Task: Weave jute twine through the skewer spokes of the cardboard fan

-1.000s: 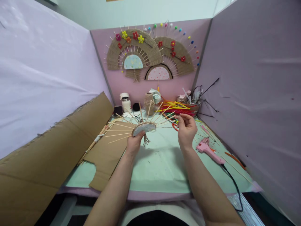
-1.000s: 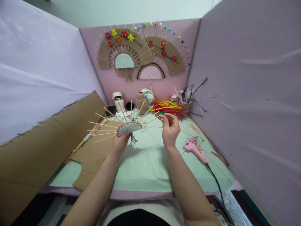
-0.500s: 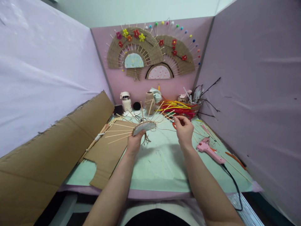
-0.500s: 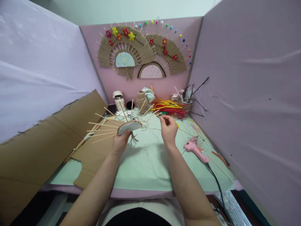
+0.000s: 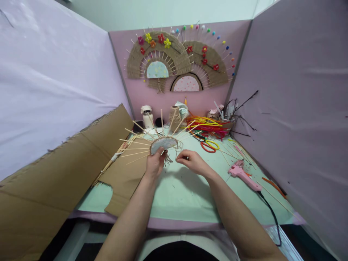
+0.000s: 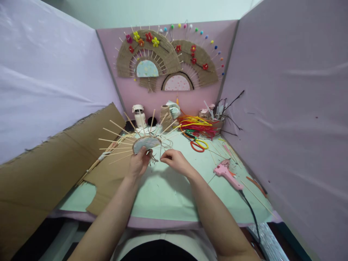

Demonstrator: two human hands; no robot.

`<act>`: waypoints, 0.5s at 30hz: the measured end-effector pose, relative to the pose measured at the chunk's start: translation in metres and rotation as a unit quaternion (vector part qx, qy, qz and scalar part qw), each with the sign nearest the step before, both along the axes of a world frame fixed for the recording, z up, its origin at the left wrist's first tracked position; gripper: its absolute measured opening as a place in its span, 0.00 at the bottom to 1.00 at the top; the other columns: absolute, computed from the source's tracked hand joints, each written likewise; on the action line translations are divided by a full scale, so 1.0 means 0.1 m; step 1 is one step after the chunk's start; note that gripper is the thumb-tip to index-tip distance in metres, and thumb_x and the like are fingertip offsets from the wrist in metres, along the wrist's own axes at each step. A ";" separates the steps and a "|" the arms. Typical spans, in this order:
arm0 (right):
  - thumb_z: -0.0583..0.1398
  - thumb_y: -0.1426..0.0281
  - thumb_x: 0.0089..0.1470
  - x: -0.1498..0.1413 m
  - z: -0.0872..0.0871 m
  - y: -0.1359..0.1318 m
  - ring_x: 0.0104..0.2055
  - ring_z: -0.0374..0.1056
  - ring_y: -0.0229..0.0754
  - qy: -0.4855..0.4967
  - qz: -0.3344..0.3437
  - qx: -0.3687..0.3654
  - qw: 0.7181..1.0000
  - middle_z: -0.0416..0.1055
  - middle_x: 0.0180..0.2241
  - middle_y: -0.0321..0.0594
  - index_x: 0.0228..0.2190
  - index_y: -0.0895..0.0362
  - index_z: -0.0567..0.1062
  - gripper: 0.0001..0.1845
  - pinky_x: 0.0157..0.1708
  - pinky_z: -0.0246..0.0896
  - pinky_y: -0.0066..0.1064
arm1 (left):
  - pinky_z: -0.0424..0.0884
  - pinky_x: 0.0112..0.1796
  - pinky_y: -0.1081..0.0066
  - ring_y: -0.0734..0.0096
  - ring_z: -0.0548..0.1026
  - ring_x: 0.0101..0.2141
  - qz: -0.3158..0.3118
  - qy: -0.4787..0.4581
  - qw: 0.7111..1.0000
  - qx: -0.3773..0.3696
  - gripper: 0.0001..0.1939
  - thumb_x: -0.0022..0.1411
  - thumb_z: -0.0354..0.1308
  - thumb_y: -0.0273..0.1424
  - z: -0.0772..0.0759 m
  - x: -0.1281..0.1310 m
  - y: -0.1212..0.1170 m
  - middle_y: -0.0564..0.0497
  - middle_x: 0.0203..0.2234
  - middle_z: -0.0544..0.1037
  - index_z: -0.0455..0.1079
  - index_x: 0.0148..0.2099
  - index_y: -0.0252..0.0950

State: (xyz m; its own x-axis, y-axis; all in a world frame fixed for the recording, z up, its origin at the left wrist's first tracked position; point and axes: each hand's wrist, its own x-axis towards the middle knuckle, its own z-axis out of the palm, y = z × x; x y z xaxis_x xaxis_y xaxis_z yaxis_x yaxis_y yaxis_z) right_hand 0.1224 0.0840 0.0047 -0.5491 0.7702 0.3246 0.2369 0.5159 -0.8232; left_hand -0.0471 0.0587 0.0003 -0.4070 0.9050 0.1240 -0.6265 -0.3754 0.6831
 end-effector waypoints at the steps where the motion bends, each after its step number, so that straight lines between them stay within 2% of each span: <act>1: 0.61 0.72 0.51 0.01 0.00 0.01 0.32 0.68 0.39 -0.001 -0.011 0.004 1.000 0.75 0.28 0.38 0.26 0.56 0.78 0.05 0.35 0.61 0.30 | 0.70 0.34 0.72 0.74 0.75 0.33 -0.010 -0.010 1.000 0.002 0.19 0.38 0.76 0.31 0.00 -0.01 0.00 0.54 0.31 0.80 0.76 0.35 0.38; 4: 0.60 0.71 0.52 0.03 0.01 0.03 0.31 0.67 0.39 0.001 -0.036 0.008 0.999 0.74 0.27 0.36 0.25 0.56 0.77 0.07 0.34 0.60 0.29 | 0.70 0.34 0.73 0.76 0.74 0.31 -0.046 -0.040 0.998 0.007 0.20 0.39 0.76 0.33 0.00 -0.05 0.01 0.55 0.32 0.80 0.75 0.36 0.40; 9: 0.59 0.69 0.52 0.03 -0.04 0.05 0.29 0.65 0.38 0.002 -0.041 -0.014 0.999 0.73 0.24 0.34 0.24 0.55 0.76 0.07 0.32 0.59 0.29 | 0.72 0.35 0.70 0.75 0.73 0.30 -0.101 -0.063 0.993 -0.005 0.21 0.39 0.77 0.37 -0.03 -0.10 0.02 0.55 0.31 0.79 0.75 0.36 0.40; 12: 0.62 0.68 0.50 0.04 -0.04 0.05 0.33 0.69 0.41 -0.009 -0.036 -0.028 0.999 0.76 0.29 0.36 0.28 0.55 0.77 0.04 0.37 0.63 0.33 | 0.71 0.36 0.69 0.73 0.73 0.32 -0.122 -0.045 0.992 -0.007 0.19 0.42 0.75 0.38 -0.05 -0.10 0.01 0.54 0.32 0.79 0.74 0.37 0.40; 13: 0.65 0.67 0.48 0.05 -0.03 0.04 0.38 0.71 0.43 -0.005 -0.035 -0.029 0.999 0.77 0.33 0.38 0.32 0.55 0.78 0.07 0.42 0.63 0.36 | 0.71 0.36 0.68 0.72 0.73 0.32 -0.129 -0.038 0.991 -0.008 0.20 0.43 0.75 0.39 -0.06 -0.10 0.01 0.53 0.33 0.79 0.74 0.37 0.40; 15: 0.69 0.64 0.42 0.06 0.00 0.02 0.48 0.70 0.48 0.018 -0.026 -0.030 0.999 0.76 0.44 0.43 0.42 0.54 0.76 0.23 0.51 0.61 0.42 | 0.71 0.37 0.68 0.72 0.74 0.33 -0.139 -0.028 0.990 -0.008 0.21 0.42 0.75 0.39 -0.06 -0.10 0.00 0.53 0.34 0.79 0.74 0.38 0.39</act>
